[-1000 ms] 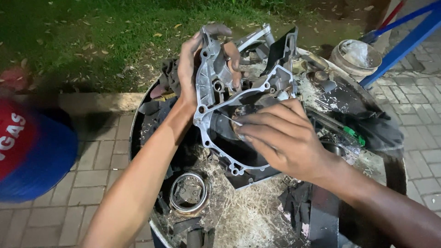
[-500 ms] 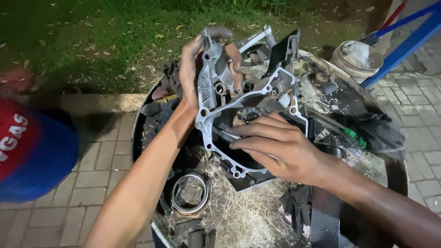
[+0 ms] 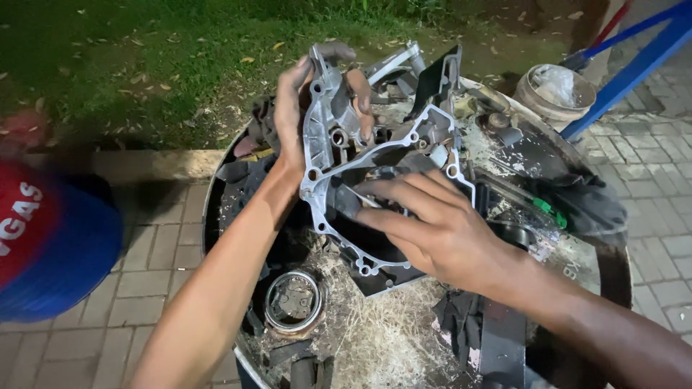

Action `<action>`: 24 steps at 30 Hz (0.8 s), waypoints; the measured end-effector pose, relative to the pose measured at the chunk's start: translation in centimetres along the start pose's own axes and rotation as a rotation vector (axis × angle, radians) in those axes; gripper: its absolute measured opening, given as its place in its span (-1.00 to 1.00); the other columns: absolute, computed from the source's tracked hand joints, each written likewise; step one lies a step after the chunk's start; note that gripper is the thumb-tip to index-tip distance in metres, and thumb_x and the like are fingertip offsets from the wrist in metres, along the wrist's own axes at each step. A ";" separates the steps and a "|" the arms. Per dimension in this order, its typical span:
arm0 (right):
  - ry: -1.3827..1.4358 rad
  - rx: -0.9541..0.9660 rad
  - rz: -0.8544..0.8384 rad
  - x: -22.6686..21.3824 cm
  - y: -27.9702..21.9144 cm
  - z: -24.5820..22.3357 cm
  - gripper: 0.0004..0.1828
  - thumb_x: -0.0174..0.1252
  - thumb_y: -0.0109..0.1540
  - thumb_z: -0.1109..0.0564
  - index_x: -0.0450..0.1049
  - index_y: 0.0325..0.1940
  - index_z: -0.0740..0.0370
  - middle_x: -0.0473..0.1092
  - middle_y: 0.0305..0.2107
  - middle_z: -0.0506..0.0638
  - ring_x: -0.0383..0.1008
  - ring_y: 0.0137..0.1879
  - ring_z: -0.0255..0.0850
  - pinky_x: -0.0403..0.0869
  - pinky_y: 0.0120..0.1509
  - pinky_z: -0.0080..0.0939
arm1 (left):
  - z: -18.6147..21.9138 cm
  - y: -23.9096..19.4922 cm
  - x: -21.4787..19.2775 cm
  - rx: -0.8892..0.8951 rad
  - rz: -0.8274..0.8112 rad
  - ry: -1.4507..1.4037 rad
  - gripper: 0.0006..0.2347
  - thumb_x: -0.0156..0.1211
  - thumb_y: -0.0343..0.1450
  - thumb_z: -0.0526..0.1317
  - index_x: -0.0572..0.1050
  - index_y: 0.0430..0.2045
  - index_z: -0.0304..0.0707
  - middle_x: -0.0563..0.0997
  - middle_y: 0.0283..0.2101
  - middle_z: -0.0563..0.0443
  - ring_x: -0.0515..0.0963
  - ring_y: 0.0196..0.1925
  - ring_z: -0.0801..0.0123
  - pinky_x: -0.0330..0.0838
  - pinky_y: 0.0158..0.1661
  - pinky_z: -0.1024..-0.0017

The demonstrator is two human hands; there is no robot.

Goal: The person holds a disassembled metal engine casing and uses a small metal tool to scrape and remove debris from internal surfaces. The person then wipes the interior with a dark cloth, repeatedly rubbing and rotating the part to clean different areas.

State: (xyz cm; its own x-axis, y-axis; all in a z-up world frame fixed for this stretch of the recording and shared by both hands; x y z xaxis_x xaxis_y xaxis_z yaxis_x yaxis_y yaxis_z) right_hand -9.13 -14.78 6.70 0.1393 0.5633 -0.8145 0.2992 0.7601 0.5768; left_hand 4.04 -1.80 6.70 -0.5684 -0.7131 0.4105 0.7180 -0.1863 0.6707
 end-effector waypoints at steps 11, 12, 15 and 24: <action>0.094 -0.003 0.069 0.5 -0.6 1.0 -0.60 0.24 0.24 0.36 0.46 0.15 0.15 0.47 0.10 0.09 0.48 0.06 -0.15 0.39 0.16 -0.12 | -0.8 0.2 -0.2 -0.043 -0.044 -0.177 -0.62 -0.15 0.56 0.05 0.35 -0.03 -0.34 0.54 -0.37 -0.22 0.53 -0.53 0.15 0.50 -0.50 0.31; 0.076 0.013 0.063 0.2 -0.4 1.1 -0.62 0.30 0.24 0.32 0.47 0.13 0.15 0.47 0.10 0.08 0.46 0.09 -0.12 0.37 0.20 -0.10 | -0.8 0.1 -0.1 -0.055 -0.051 -0.191 -0.63 -0.18 0.57 0.03 0.35 -0.03 -0.33 0.54 -0.36 -0.25 0.53 -0.53 0.11 0.48 -0.51 0.29; 0.117 0.004 0.059 0.0 0.0 0.4 -0.62 0.19 0.23 0.42 0.47 0.09 0.15 0.46 0.06 0.11 0.47 0.01 -0.15 0.40 0.11 -0.13 | -0.2 0.3 0.5 -0.005 -0.077 -0.162 -0.64 -0.20 0.59 0.01 0.36 -0.04 -0.35 0.51 -0.40 -0.25 0.49 -0.55 0.11 0.46 -0.50 0.28; 0.194 0.055 0.050 -0.8 0.1 2.5 -0.67 0.29 0.25 0.27 0.51 0.11 0.21 0.54 0.03 0.05 0.52 0.12 -0.15 0.50 0.28 -0.16 | -0.3 0.1 0.3 -0.055 -0.108 -0.144 -0.61 -0.11 0.56 0.09 0.37 -0.04 -0.30 0.54 -0.35 -0.21 0.58 -0.49 0.14 0.51 -0.49 0.32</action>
State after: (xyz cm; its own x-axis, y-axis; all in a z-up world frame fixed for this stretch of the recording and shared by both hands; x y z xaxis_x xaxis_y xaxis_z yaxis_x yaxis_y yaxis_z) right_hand -6.84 -16.03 7.25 -0.0275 0.6560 -0.7543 0.3482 0.7136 0.6079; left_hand 4.12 -2.24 6.68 -0.6921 -0.5833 0.4251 0.6684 -0.2957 0.6825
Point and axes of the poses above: each hand's wrist, its own y-axis towards the middle knuckle, its own x-axis out of the palm, z = x × y, the point moved 8 cm from there along y, towards the middle knuckle
